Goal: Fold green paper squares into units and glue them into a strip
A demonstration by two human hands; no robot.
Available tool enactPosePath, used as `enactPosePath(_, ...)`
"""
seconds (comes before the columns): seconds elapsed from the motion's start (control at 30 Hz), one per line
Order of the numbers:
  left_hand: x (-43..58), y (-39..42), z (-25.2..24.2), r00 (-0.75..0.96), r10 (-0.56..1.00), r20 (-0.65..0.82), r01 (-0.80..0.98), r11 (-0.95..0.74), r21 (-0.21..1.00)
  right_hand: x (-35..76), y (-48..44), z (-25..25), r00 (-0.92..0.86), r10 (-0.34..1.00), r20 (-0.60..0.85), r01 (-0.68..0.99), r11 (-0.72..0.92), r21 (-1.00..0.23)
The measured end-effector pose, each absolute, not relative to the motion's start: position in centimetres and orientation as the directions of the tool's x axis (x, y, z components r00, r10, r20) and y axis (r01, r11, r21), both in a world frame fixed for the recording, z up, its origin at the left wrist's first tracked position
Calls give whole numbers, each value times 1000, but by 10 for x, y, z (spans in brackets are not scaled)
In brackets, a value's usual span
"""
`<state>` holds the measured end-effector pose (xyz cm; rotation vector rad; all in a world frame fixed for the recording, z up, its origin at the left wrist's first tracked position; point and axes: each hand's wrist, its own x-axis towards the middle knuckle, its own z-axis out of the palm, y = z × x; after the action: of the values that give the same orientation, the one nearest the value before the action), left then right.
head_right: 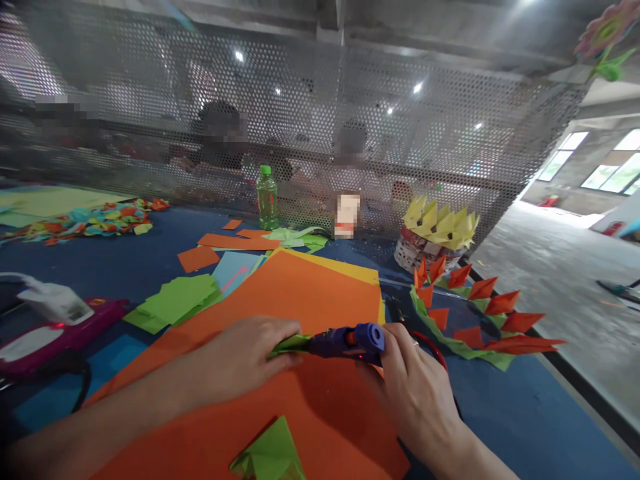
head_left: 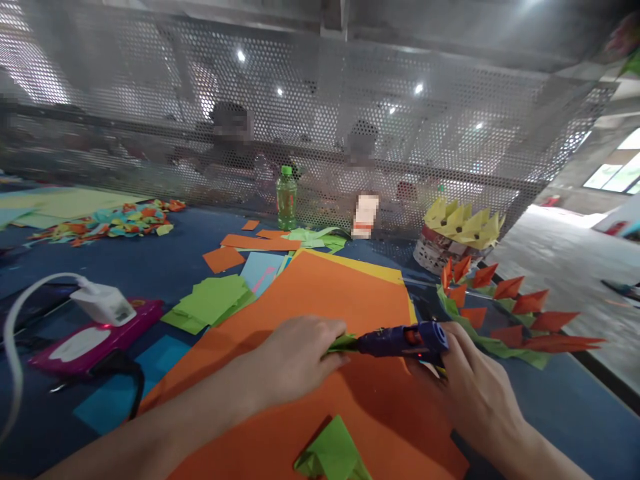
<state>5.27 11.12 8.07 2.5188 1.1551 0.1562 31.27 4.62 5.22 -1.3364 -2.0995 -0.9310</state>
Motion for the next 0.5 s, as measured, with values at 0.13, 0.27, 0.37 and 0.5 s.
enactPosePath(0.13,53,109,79,668,743,-28,704,-620,346,314,45,50,-418,588,693,908,294,298)
enactPosePath(0.27,53,108,78,666,746,-13,712,-630,312,314,44,52,-437,572,694,899,296,323)
enactPosePath(0.37,54,108,79,661,751,-14,722,-630,284,315,44,52,-439,586,681,898,296,325)
enactPosePath(0.5,55,107,80,654,756,-29,737,-628,249,317,43,49,-446,592,672,895,295,335)
